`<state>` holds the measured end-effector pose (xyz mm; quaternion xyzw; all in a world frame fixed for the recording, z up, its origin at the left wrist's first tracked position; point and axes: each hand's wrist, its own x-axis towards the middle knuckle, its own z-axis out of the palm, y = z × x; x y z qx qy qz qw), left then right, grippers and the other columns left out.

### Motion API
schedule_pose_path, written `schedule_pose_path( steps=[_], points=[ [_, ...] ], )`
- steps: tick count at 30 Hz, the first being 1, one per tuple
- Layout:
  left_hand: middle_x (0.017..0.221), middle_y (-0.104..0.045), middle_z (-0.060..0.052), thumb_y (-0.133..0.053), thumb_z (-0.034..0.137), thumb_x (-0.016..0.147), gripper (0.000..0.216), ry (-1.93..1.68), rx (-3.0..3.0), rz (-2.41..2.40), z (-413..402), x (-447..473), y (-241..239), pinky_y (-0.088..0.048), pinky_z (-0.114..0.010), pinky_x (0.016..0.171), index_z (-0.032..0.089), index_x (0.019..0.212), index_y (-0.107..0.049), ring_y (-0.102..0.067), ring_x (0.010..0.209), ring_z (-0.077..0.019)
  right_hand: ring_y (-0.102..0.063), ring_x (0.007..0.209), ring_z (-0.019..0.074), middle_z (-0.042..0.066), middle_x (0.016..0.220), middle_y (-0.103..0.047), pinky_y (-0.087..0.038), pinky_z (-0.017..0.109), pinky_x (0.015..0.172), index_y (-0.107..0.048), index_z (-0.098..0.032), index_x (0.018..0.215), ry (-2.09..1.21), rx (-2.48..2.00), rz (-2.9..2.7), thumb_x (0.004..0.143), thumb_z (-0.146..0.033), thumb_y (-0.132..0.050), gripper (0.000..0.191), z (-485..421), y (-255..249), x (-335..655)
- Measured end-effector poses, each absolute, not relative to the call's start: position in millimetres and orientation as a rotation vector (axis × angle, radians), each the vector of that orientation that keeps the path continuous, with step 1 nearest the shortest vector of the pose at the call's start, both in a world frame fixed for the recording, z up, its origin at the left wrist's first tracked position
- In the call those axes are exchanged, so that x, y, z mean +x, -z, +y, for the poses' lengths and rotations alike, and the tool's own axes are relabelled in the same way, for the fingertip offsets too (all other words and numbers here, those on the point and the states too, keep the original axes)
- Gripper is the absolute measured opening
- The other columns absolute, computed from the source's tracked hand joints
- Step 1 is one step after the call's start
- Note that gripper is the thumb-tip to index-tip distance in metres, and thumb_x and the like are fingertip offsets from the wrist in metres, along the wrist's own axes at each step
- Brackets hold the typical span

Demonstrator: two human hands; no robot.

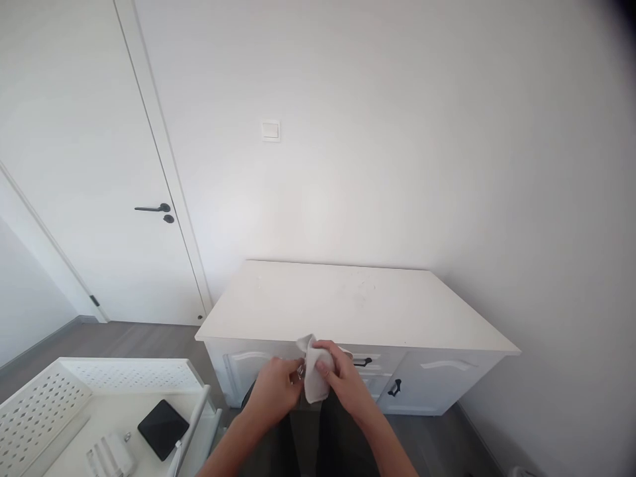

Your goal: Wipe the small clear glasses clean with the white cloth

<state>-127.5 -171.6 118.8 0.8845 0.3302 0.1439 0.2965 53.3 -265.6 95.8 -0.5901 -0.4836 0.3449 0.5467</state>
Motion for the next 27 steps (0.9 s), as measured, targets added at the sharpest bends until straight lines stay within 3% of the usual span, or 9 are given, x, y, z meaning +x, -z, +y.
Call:
schedule_pose_path(
  steps=[2,4,9,11,14,16,20,24,27],
  points=[
    [0.059,-0.067,-0.001,-0.057,0.025,0.082,0.022,-0.287,2.084,0.777,-170.0,-129.6,-129.0,-0.035,-0.024,0.049,0.014,0.075,-0.075,-0.053,0.048,-0.0142,-0.060,0.103,0.0262,0.005,0.122,-0.066,-0.047,0.037,0.093,-0.061,-0.030,0.134,-0.819,-1.414,-1.381,0.095,-0.051,-0.059,0.044,-279.3,-103.0,56.8],
    [0.053,-0.060,0.002,-0.060,0.026,0.078,0.021,-0.256,1.901,0.737,-169.5,-129.0,-135.3,-0.027,-0.023,0.043,0.013,0.066,-0.072,-0.040,0.041,-0.0094,-0.059,0.104,0.0258,0.005,0.124,-0.064,-0.046,0.038,0.095,-0.058,-0.032,0.136,-0.832,-1.416,-1.452,0.097,-0.047,-0.058,0.043,-288.4,-105.7,60.0],
    [0.051,-0.055,0.004,-0.069,0.036,0.079,0.025,-0.493,1.874,0.809,-177.4,-118.9,-142.3,-0.029,-0.023,0.050,0.013,0.083,-0.079,-0.040,0.050,-0.0099,-0.062,0.104,0.0241,0.009,0.135,-0.056,-0.051,0.036,0.089,-0.029,-0.034,0.147,-0.819,-1.144,-1.035,0.096,-0.050,-0.060,0.061,-286.0,-101.0,62.3],
    [0.053,-0.057,0.003,-0.067,0.040,0.082,0.031,-0.509,1.865,0.811,-179.5,-115.9,-144.5,-0.030,-0.022,0.049,0.013,0.087,-0.080,-0.041,0.049,-0.0099,-0.062,0.105,0.0236,0.009,0.136,-0.056,-0.051,0.035,0.087,-0.027,-0.036,0.143,-0.799,-1.031,-0.928,0.097,-0.051,-0.058,0.057,-285.4,-101.7,65.7],
    [0.052,-0.057,0.002,-0.062,0.035,0.083,0.029,-0.356,1.889,0.743,-177.5,-115.1,-147.0,-0.029,-0.022,0.045,0.012,0.076,-0.078,-0.040,0.043,-0.0090,-0.060,0.087,0.0206,0.004,0.101,-0.067,-0.048,0.032,0.079,-0.043,-0.030,0.120,-0.881,-1.066,-1.050,0.101,-0.049,-0.052,0.029,-292.2,-103.8,75.4],
    [0.051,-0.057,0.002,-0.059,0.029,0.082,0.026,-0.263,1.971,0.673,-174.6,-114.8,-146.6,-0.029,-0.023,0.044,0.013,0.072,-0.077,-0.043,0.042,-0.0098,-0.058,0.079,0.0195,0.000,0.082,-0.064,-0.045,0.031,0.077,-0.046,-0.028,0.108,-0.949,-1.134,-1.198,0.100,-0.047,-0.055,0.022,-298.4,-103.4,81.6],
    [0.063,-0.069,-0.002,-0.058,0.022,0.081,0.028,-0.442,2.427,0.757,-174.0,-107.5,-133.4,-0.040,-0.026,0.056,0.018,0.097,-0.081,-0.061,0.057,-0.0184,-0.061,0.087,0.0210,0.001,0.089,-0.065,-0.045,0.034,0.086,-0.046,-0.027,0.113,-0.980,-1.200,-1.241,0.101,-0.050,-0.052,0.027,-302.1,-100.1,88.7],
    [0.080,-0.077,-0.011,-0.054,0.017,0.084,0.051,-0.522,2.813,0.721,-182.9,-94.0,-116.4,-0.048,-0.036,0.069,0.016,0.133,-0.068,-0.069,0.069,-0.0270,-0.062,0.089,0.0214,0.001,0.090,-0.067,-0.045,0.033,0.084,-0.046,-0.026,0.115,-1.044,-1.241,-1.111,0.100,-0.058,-0.049,0.035,-298.3,-104.8,95.2],
    [0.077,-0.076,-0.008,-0.053,0.018,0.085,0.042,-0.556,2.604,0.678,-186.6,-90.3,-121.9,-0.045,-0.031,0.065,0.019,0.122,-0.073,-0.064,0.064,-0.0215,-0.060,0.081,0.0195,0.000,0.087,-0.067,-0.045,0.031,0.077,-0.044,-0.026,0.115,-1.062,-1.197,-1.126,0.099,-0.057,-0.054,0.036,-299.9,-113.0,97.4]
  ],
)
